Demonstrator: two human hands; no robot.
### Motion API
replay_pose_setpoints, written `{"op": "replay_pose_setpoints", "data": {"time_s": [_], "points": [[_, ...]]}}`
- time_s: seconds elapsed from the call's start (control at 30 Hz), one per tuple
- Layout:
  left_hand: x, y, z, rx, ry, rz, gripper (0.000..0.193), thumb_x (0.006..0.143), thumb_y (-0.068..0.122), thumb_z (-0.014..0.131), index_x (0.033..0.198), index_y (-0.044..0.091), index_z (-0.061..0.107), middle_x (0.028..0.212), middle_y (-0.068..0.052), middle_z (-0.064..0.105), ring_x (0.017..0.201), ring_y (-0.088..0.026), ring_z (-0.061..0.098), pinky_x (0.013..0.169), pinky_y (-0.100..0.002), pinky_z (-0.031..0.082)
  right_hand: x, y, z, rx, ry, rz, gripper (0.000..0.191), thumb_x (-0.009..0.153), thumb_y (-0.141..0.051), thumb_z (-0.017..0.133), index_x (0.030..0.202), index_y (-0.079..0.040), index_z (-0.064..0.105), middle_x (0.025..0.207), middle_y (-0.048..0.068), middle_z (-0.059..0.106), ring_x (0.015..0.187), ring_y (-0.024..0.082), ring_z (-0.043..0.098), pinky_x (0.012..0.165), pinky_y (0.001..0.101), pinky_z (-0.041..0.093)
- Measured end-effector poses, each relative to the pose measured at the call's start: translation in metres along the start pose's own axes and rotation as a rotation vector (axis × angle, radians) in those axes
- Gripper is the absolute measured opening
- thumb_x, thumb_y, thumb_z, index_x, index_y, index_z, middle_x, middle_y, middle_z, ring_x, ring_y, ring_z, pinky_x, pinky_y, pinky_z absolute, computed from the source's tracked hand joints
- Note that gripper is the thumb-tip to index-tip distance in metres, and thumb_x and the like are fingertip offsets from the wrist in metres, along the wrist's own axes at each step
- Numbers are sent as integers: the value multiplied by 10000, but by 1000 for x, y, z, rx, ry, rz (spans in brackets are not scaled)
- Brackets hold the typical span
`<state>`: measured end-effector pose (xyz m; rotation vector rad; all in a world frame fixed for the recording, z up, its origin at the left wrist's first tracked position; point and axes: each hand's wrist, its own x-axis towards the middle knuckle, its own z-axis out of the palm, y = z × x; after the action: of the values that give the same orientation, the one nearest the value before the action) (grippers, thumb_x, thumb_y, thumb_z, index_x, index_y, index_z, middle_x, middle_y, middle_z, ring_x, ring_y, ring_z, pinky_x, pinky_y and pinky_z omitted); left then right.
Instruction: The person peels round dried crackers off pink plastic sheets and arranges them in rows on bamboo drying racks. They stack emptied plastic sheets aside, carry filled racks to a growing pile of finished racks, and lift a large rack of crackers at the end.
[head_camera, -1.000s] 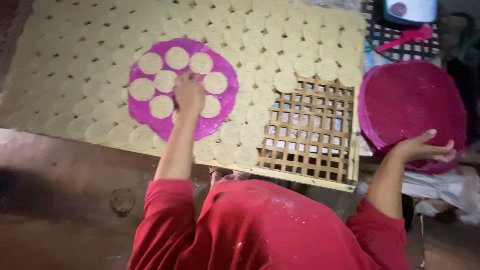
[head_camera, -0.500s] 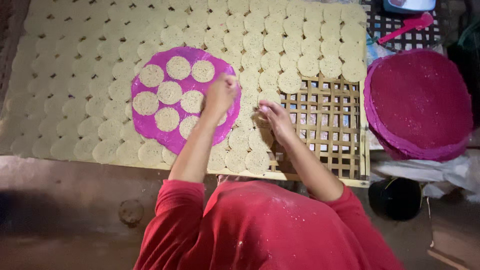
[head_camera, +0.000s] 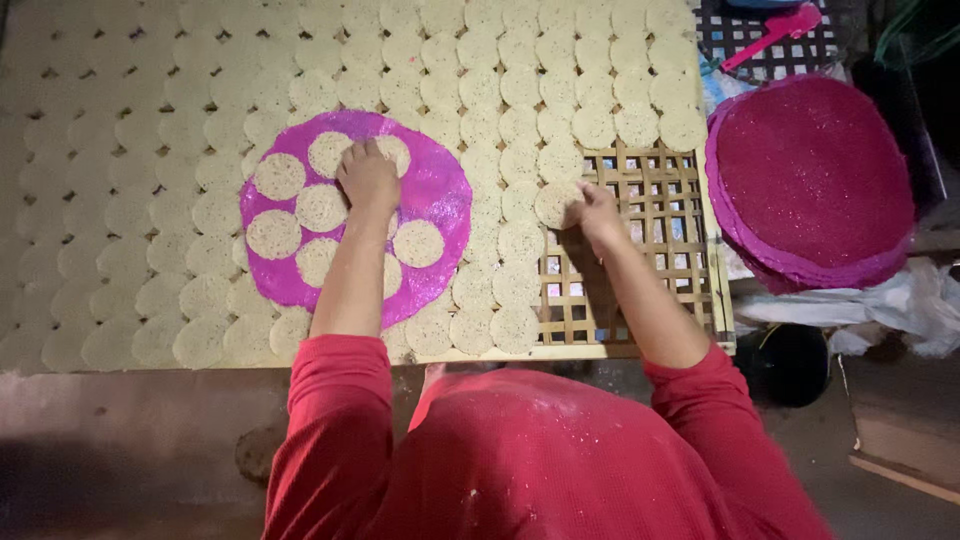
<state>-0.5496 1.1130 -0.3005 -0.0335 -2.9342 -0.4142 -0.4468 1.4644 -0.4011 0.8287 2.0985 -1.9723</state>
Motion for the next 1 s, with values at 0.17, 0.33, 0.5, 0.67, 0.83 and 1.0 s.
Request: {"op": "replay_pose_setpoints", "data": {"time_s": [0.17,0.33,0.5,0.67,0.83,1.0], "points": [[14,-7,-7,46,-132,-76,494,969,245,692,1390,15,575,1438,-234,524,1348,-394,462,1140,-540,332,-4,8,15,-575,257,-697,425,853,-36,779,1259,-21,656,1057,217,671,949,357,642,853,418,527],[21,1,-24,15,-119,-43,391,853,187,713,1212,47,643,1313,-235,599,1226,-417,533,1072,-565,389,-16,-2,18,-651,428,-867,469,779,-6,773,1222,-1,619,1146,242,624,1046,419,622,914,457,518],[-33,59,-45,-446,-396,-42,247,952,78,630,1193,48,588,1064,-149,688,893,-254,702,778,-405,615,-48,-20,46,-104,53,-341,293,1008,-162,675,1277,-51,636,1223,131,668,1123,270,667,981,389,563],[-102,104,-30,-690,-504,301,352,886,182,772,1180,52,628,1169,-154,681,1007,-231,697,903,-359,579,-48,-16,41,549,-241,-77,376,981,-185,610,1302,9,613,1188,146,692,1061,208,696,980,318,602],[-102,20,13,-217,-143,348,547,879,97,687,1398,-20,557,1460,-259,520,1342,-398,470,1135,-493,352,-30,23,-7,194,-66,-117,420,946,-13,622,1364,-42,600,1140,69,707,977,157,646,853,275,541],[-102,-50,34,-181,-174,270,490,902,104,680,1346,-74,571,1302,-265,581,1212,-431,533,1050,-504,433,-36,55,1,-65,-107,-272,410,937,-11,660,1344,-41,616,1148,63,727,1034,148,679,897,282,557]]}}
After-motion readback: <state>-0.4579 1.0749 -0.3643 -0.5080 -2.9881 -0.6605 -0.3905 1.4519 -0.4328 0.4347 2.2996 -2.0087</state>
